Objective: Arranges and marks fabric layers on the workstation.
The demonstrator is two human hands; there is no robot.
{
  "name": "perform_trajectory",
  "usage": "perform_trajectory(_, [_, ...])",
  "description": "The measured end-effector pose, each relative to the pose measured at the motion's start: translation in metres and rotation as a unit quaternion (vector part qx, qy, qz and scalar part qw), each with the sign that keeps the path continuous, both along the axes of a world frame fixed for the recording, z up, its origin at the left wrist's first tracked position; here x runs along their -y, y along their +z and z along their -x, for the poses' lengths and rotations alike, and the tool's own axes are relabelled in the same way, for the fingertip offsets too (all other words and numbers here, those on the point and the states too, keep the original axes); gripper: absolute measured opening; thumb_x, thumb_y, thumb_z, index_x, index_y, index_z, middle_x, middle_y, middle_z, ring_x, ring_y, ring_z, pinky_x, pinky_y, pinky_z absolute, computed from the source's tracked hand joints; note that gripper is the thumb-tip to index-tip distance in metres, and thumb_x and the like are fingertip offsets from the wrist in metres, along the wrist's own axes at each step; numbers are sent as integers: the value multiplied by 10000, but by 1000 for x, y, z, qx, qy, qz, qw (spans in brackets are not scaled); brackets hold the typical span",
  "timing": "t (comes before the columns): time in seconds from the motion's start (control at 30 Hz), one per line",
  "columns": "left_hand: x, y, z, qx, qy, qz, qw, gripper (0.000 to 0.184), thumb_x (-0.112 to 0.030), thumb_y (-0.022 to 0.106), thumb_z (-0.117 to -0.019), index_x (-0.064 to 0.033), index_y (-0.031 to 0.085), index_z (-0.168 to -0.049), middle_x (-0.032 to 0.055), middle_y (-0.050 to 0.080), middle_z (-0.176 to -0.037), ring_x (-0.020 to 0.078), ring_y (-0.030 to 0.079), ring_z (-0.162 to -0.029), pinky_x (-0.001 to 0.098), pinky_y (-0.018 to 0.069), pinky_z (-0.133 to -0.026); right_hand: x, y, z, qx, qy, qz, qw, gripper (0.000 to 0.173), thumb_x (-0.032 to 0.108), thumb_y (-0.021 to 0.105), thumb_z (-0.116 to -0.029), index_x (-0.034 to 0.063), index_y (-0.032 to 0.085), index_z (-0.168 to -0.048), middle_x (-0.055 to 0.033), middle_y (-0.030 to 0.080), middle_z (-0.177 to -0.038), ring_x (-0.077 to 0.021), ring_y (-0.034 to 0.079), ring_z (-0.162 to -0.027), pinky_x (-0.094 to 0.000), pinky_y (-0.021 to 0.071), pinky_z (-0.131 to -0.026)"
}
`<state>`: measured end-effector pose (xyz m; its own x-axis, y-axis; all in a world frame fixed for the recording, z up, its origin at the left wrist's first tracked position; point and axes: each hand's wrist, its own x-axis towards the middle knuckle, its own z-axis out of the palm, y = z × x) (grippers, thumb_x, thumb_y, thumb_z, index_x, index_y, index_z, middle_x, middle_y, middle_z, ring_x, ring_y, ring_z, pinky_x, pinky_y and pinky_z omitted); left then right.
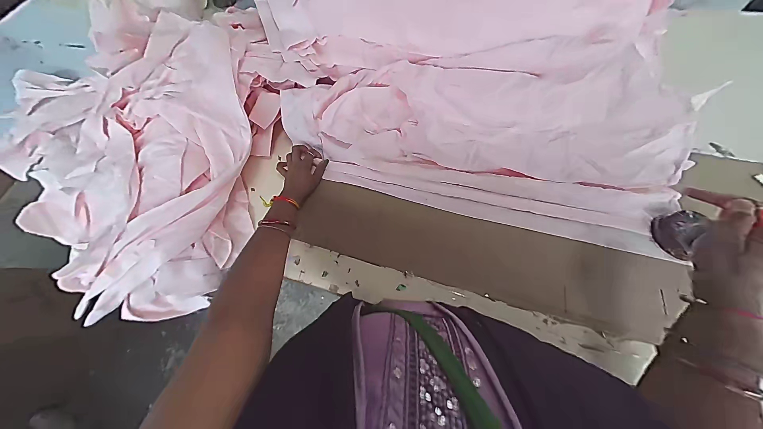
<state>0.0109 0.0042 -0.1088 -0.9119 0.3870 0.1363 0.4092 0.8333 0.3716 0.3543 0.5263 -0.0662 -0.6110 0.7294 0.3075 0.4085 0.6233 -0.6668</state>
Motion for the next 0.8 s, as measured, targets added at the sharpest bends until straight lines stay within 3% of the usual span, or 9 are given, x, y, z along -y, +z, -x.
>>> perform_trajectory(0.03, [-1,-9,12,-1,5,-16,1000,367,-307,532,-1066,13,660,-1194,286,469,-1445,533,451,-1298,748,294,-971,37,10,28,-80,48,64,994,451,328,265,-1105,39,577,-1256,-2,665,-1075,-77,654,-905,-259,547,-807])
perform_trajectory(0.07, [0,-14,20,2,8,-22,1000,369,-303,543,-1059,18,670,-1188,291,481,-1438,540,451,-1301,758,283,-976,73,14,56,-130,148,151,969,474,393,215,-1110,89,556,-1239,87,670,-1094,-9,657,-913,-221,553,-810])
perform_trajectory(0.13, [2,-18,26,1,5,-22,1000,374,-310,540,-1060,20,674,-1176,281,487,-1442,535,454,-1309,763,288,-985,135,5,110,-95,373,219,896,566,438,246,-1111,-2,565,-1266,23,647,-1229,-22,604,-1132,-267,508,-994])
perform_trajectory(0.27, [7,-24,16,-44,-21,-27,998,355,-333,503,-1069,-25,672,-1121,229,519,-1419,483,510,-1266,755,304,-1001,249,-13,214,26,595,240,767,422,154,322,-1102,-65,668,-1001,-15,627,-787,-15,547,-673,-204,492,-664])
perform_trajectory(0.33, [4,-3,-4,-11,-24,-28,999,341,-293,490,-1087,-1,651,-1161,228,494,-1448,473,477,-1324,764,205,-1109,279,-21,252,28,607,280,743,431,208,309,-1129,-45,652,-1074,-59,676,-878,-49,585,-659,-221,507,-602])
perform_trajectory(0.4, [4,-1,-4,-18,-28,-45,998,323,-262,521,-1076,24,652,-1150,250,503,-1432,473,494,-1310,702,279,-1122,293,-35,283,12,605,340,720,505,274,200,-1129,7,627,-1170,-54,706,-1084,-71,691,-833,-257,592,-673])
perform_trajectory(0.53, [2,-8,15,6,-30,-81,996,304,-197,575,-1044,82,664,-1126,310,535,-1367,504,523,-1256,634,364,-1081,301,-60,308,-89,552,308,770,543,216,198,-1117,-12,652,-925,77,611,-676,64,474,-547,-144,410,-533])
perform_trajectory(0.7, [2,-9,21,4,-27,-88,996,282,-196,596,-1032,69,681,-1075,299,547,-1344,496,530,-1240,645,346,-1088,300,-59,300,-55,537,222,812,148,119,549,-1043,-2,630,-1070,-63,692,-847,-37,574,-565,-182,483,-513])
perform_trajectory(0.8, [10,-35,43,-33,-43,-75,996,340,-292,587,-1017,27,700,-1045,275,584,-1300,475,564,-1209,646,371,-1073,307,-69,300,-54,539,143,828,146,70,586,-993,-3,631,-1111,-109,694,-891,-104,591,-615,-241,485,-540])
